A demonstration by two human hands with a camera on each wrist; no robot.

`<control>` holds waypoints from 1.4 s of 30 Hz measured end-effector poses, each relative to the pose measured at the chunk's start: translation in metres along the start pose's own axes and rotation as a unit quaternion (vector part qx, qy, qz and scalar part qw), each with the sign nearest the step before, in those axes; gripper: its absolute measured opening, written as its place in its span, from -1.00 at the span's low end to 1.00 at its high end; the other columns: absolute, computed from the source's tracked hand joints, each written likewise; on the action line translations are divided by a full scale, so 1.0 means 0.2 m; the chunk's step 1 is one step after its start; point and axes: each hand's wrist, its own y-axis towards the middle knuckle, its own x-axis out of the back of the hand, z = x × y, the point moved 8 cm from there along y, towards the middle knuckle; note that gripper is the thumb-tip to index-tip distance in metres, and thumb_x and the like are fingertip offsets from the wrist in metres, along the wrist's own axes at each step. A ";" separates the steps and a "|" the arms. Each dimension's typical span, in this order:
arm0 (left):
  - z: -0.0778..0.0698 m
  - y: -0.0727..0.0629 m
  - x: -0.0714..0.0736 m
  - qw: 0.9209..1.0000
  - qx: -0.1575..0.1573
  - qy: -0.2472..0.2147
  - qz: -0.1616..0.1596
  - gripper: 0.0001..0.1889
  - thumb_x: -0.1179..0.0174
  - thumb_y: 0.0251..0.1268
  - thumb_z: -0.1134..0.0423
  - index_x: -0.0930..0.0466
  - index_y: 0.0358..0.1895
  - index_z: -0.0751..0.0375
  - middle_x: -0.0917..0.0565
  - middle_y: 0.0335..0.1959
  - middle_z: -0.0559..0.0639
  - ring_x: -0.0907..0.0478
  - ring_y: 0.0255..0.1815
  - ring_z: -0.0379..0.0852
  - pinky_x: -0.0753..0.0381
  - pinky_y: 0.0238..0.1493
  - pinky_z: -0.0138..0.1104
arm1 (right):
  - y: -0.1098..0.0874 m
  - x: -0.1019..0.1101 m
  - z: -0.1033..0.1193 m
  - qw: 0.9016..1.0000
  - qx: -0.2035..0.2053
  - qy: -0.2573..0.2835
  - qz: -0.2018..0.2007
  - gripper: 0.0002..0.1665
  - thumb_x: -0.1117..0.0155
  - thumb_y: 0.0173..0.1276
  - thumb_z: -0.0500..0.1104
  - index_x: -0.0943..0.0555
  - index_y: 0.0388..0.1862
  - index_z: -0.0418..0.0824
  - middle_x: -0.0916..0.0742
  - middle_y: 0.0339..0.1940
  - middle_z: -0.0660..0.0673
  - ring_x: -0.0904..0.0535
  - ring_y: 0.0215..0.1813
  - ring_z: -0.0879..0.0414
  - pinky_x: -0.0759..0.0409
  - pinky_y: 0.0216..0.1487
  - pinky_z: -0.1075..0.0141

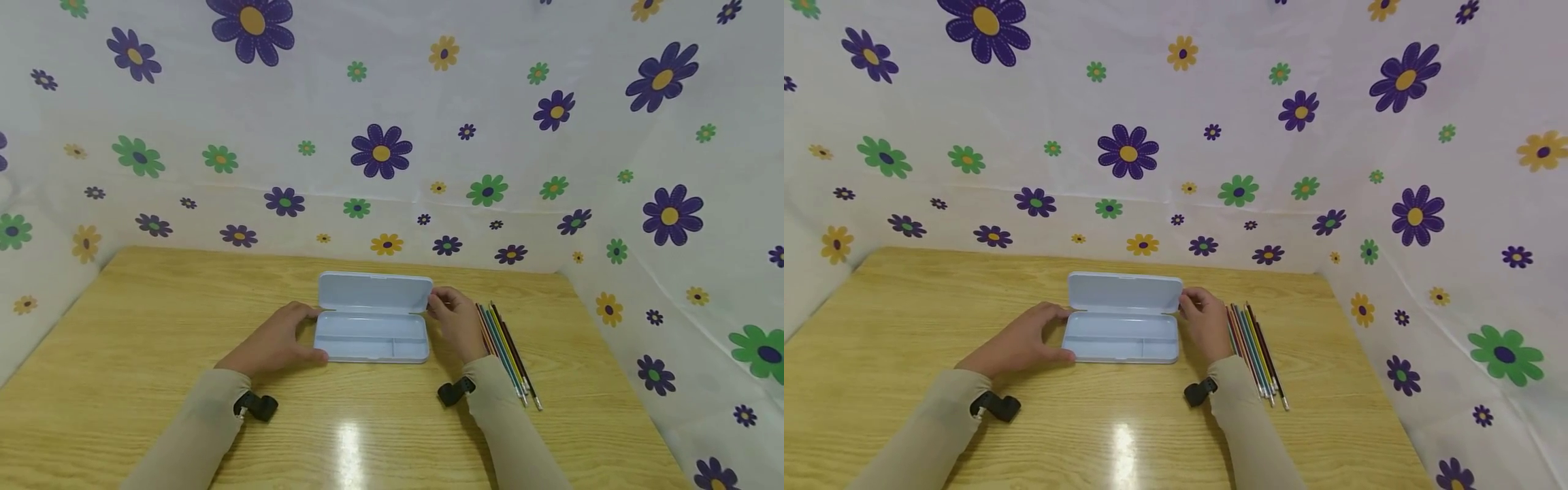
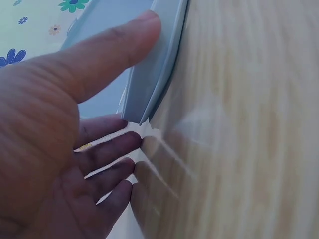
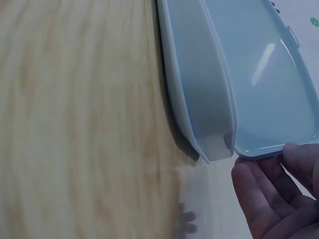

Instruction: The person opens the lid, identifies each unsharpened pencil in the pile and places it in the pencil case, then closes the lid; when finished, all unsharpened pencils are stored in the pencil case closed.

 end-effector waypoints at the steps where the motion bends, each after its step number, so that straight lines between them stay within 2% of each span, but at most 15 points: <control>1: 0.01 0.00 0.00 1.000 0.002 -0.002 0.000 -0.02 -0.57 -0.01 -0.25 -0.43 0.45 0.17 -0.46 0.42 0.15 -0.33 0.48 0.21 -0.31 0.50 0.15 | 0.00 -0.01 0.00 1.000 -0.001 -0.001 -0.001 -0.77 -0.21 0.58 -0.27 -0.68 0.05 -0.39 -0.73 0.03 -0.34 -0.71 0.06 -0.17 -0.75 0.06 0.20; 8: 0.03 -0.01 -0.02 1.000 -0.003 -0.022 0.005 0.00 -0.56 0.03 -0.23 -0.35 0.51 0.11 -0.41 0.50 0.10 -0.28 0.55 0.19 -0.26 0.54 0.13 | 0.01 -0.03 -0.06 0.999 -0.035 0.006 0.009 -0.80 -0.19 0.58 -0.29 -0.66 0.03 -0.38 -0.71 0.00 -0.31 -0.70 -0.02 -0.09 -0.77 0.00 0.16; 14: 0.00 -0.02 -0.02 0.999 -0.016 -0.033 0.012 -0.01 -0.55 0.05 -0.21 -0.34 0.50 0.16 -0.40 0.48 0.10 -0.27 0.54 0.16 -0.24 0.55 0.11 | 0.06 -0.04 -0.09 0.996 -0.048 -0.063 0.036 -0.77 -0.18 0.59 -0.26 -0.66 0.07 -0.36 -0.73 -0.07 -0.27 -0.71 -0.08 -0.05 -0.75 0.00 0.20; 18: -0.01 -0.02 -0.02 1.000 0.001 -0.026 0.014 -0.01 -0.57 0.04 -0.19 -0.33 0.51 0.14 -0.40 0.48 0.07 -0.27 0.54 0.13 -0.24 0.56 0.09 | 0.09 -0.05 -0.09 0.989 -0.058 -0.121 0.067 -0.74 -0.20 0.59 -0.21 -0.70 0.08 -0.34 -0.76 -0.14 -0.22 -0.69 -0.16 0.01 -0.70 -0.09 0.25; 23: -0.01 -0.03 -0.01 1.000 0.005 -0.016 0.010 0.04 -0.56 0.04 -0.21 -0.28 0.54 0.14 -0.39 0.51 0.08 -0.27 0.56 0.14 -0.25 0.55 0.10 | 0.12 -0.07 -0.08 0.978 -0.072 -0.174 0.093 -0.70 -0.22 0.59 -0.14 -0.74 0.06 -0.32 -0.78 -0.23 -0.18 -0.67 -0.23 0.05 -0.69 -0.16 0.26; 28: 0.00 -0.02 -0.02 1.000 0.012 -0.016 0.017 0.16 -0.55 0.04 -0.25 -0.11 0.65 0.09 -0.32 0.58 0.04 -0.18 0.62 0.14 -0.17 0.59 0.11 | 0.13 -0.08 -0.08 0.968 -0.088 -0.212 0.098 -0.68 -0.22 0.59 -0.08 -0.75 0.06 -0.27 -0.78 -0.21 -0.14 -0.67 -0.21 0.05 -0.69 -0.19 0.26; 31: 0.00 -0.02 -0.02 1.000 0.008 -0.013 0.019 0.13 -0.54 0.05 -0.25 -0.14 0.64 0.08 -0.29 0.59 0.07 -0.17 0.62 0.17 -0.18 0.58 0.13 | 0.14 -0.08 -0.08 0.962 -0.093 -0.237 0.102 -0.69 -0.21 0.60 -0.05 -0.74 -0.01 -0.25 -0.77 -0.22 -0.13 -0.63 -0.23 0.05 -0.60 -0.28 0.29; 36: 0.00 -0.02 -0.01 1.000 -0.003 -0.012 0.017 0.08 -0.53 0.05 -0.26 -0.23 0.61 0.07 -0.32 0.57 0.10 -0.21 0.59 0.20 -0.22 0.56 0.14 | 0.14 -0.09 -0.09 0.958 -0.099 -0.245 0.110 -0.69 -0.18 0.61 -0.03 -0.68 -0.12 -0.26 -0.75 -0.21 -0.15 -0.59 -0.22 0.02 -0.53 -0.30 0.30; 42: 0.00 -0.01 -0.01 1.000 -0.002 -0.016 0.015 0.09 -0.55 0.01 -0.26 -0.26 0.60 0.06 -0.35 0.55 0.11 -0.23 0.58 0.19 -0.22 0.56 0.12 | 0.07 -0.05 -0.04 0.956 -0.073 -0.245 0.141 -0.73 -0.19 0.60 -0.03 -0.64 -0.01 -0.21 -0.74 -0.12 -0.13 -0.63 -0.15 0.03 -0.58 -0.20 0.26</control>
